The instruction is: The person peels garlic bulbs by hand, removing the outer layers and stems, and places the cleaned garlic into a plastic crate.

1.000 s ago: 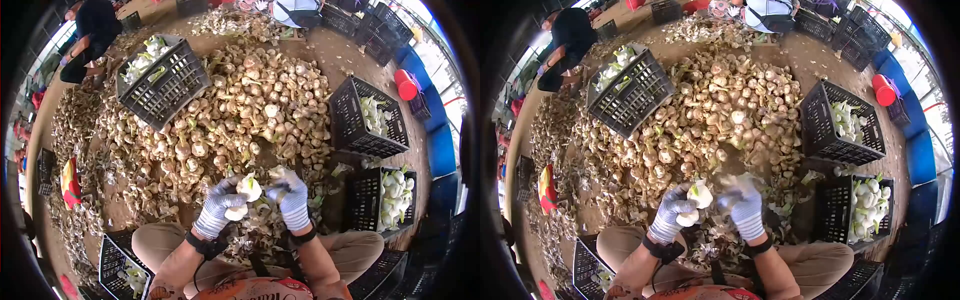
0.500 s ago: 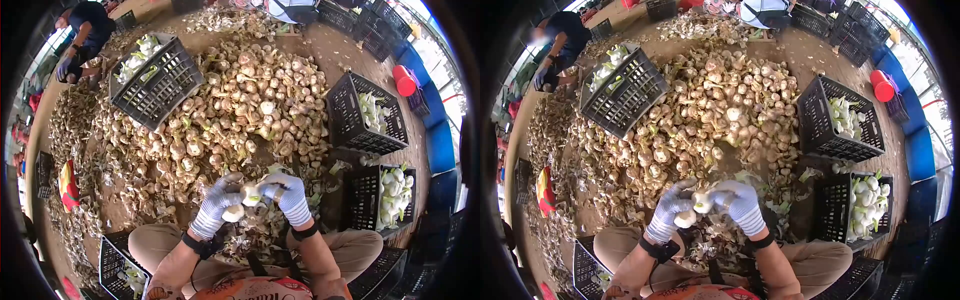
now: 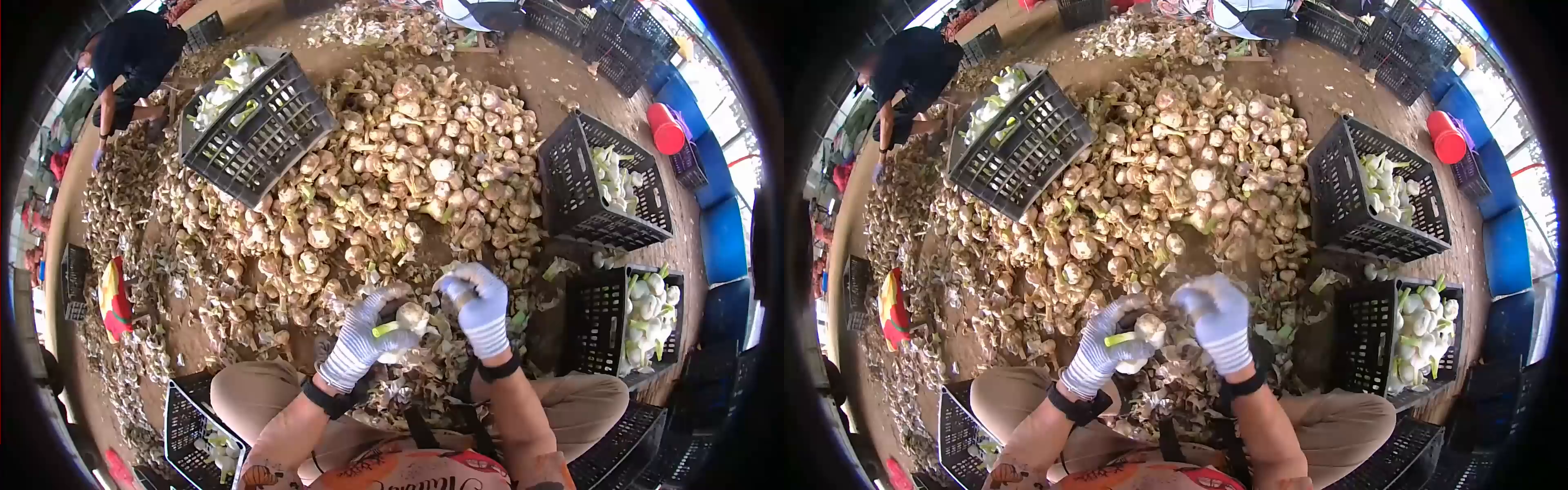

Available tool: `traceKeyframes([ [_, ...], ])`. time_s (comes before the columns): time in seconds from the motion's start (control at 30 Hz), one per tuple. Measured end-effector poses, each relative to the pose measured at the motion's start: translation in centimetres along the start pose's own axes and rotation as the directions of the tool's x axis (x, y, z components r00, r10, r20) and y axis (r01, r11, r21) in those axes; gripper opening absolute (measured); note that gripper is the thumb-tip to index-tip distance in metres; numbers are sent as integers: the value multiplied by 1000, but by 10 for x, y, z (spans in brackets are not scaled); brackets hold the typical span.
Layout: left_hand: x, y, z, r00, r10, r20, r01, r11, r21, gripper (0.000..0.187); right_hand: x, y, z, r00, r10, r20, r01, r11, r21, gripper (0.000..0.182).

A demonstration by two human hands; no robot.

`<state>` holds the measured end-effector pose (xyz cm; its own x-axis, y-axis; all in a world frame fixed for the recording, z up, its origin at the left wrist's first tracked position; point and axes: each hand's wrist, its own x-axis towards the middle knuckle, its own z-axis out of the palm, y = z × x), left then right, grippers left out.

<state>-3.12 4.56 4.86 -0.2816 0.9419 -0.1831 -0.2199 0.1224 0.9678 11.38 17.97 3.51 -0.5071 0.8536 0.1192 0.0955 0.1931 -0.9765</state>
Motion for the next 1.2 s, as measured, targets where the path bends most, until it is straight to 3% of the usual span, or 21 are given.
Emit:
traceKeyframes([
  [0.03, 0, 1, 1, 1000, -1, 0, 1, 1000, -1, 64, 10, 2, -6, 999, 39, 7, -39, 999, -14, 18],
  [0.07, 1, 2, 2, 1000, -12, 3, 12, 999, 49, 66, 17, 6, -12, 991, -130, 17, 130, 957, -261, 23],
  [0.13, 3, 6, 2, 1000, -23, 1, 23, 995, 97, 69, 16, -8, -13, 984, -171, 52, 178, 932, -315, 25],
  [0.17, 5, 9, 2, 998, 61, -7, -56, 948, 314, 71, 16, -18, -14, 974, -208, 91, 227, 902, -366, 27],
  [0.2, 5, 11, 3, 990, 139, 4, -121, 849, 515, 73, 12, -26, -16, 956, -201, 213, 245, 947, -208, 29],
  [0.3, 6, 11, 4, 999, 2, -39, 14, 915, 403, 75, -3, -36, -14, 898, -135, 418, 246, 942, -226, 29],
  [0.43, 9, 3, 2, 999, 44, 21, -49, 866, 497, 75, -8, -30, -4, 857, -283, 431, 470, 771, -430, 26],
  [0.6, 4, -3, 0, 995, -94, 16, 82, 925, 370, 81, -11, -31, 3, 796, -302, 525, 571, 663, -484, 20],
  [0.63, 5, -3, 1, 986, -169, 11, 161, 954, 252, 83, -10, -30, 4, 796, -301, 526, 570, 664, -483, 20],
  [0.67, 6, -3, 1, 971, -240, 16, 236, 963, 130, 86, -9, -27, 5, 817, -277, 506, 536, 689, -488, 20],
  [0.77, 7, 11, 0, 962, -262, 73, 258, 964, 62, 89, -5, -14, 5, 859, -288, 423, 470, 771, -430, 17],
  [0.8, 8, 12, 0, 962, -261, 76, 256, 964, 65, 89, -3, -14, 4, 910, -224, 348, 341, 884, -321, 15],
  [0.87, 7, 12, 2, 992, -96, 85, 79, 980, 184, 89, -5, -11, 0, 964, -88, 253, 130, 979, -157, 11],
  [0.9, 7, 9, 1, 992, -95, 88, 78, 980, 183, 89, -6, -15, -3, 964, -87, 252, 130, 978, -160, 11],
  [0.97, 7, 3, 0, 999, -19, 50, 11, 987, 158, 91, -7, -24, -10, 944, 91, 317, -78, 995, -54, 13],
  [1.0, 7, 1, -1, 999, -18, 51, 10, 987, 158, 91, -7, -22, -13, 933, -37, 359, 83, 990, -114, 16],
  [1.03, 6, 0, -1, 998, -47, 33, 41, 986, 163, 90, -8, -23, -13, 933, -37, 359, 84, 990, -115, 16],
  [1.1, 5, 3, 0, 997, -78, 15, 75, 983, 167, 89, -12, -28, -10, 895, -182, 407, 312, 908, -278, 21],
  [1.13, 7, 9, 3, 998, -66, 13, 58, 941, 334, 85, -15, -29, -5, 875, -256, 411, 430, 801, -416, 20],
  [1.17, 8, 13, 5, 999, -53, 14, 39, 870, 491, 81, -17, -30, -3, 875, -256, 411, 430, 801, -416, 20],
  [1.2, 7, 8, 6, 999, -52, 14, 39, 870, 491, 81, -19, -31, 0, 844, -206, 496, 477, 710, -517, 18],
])
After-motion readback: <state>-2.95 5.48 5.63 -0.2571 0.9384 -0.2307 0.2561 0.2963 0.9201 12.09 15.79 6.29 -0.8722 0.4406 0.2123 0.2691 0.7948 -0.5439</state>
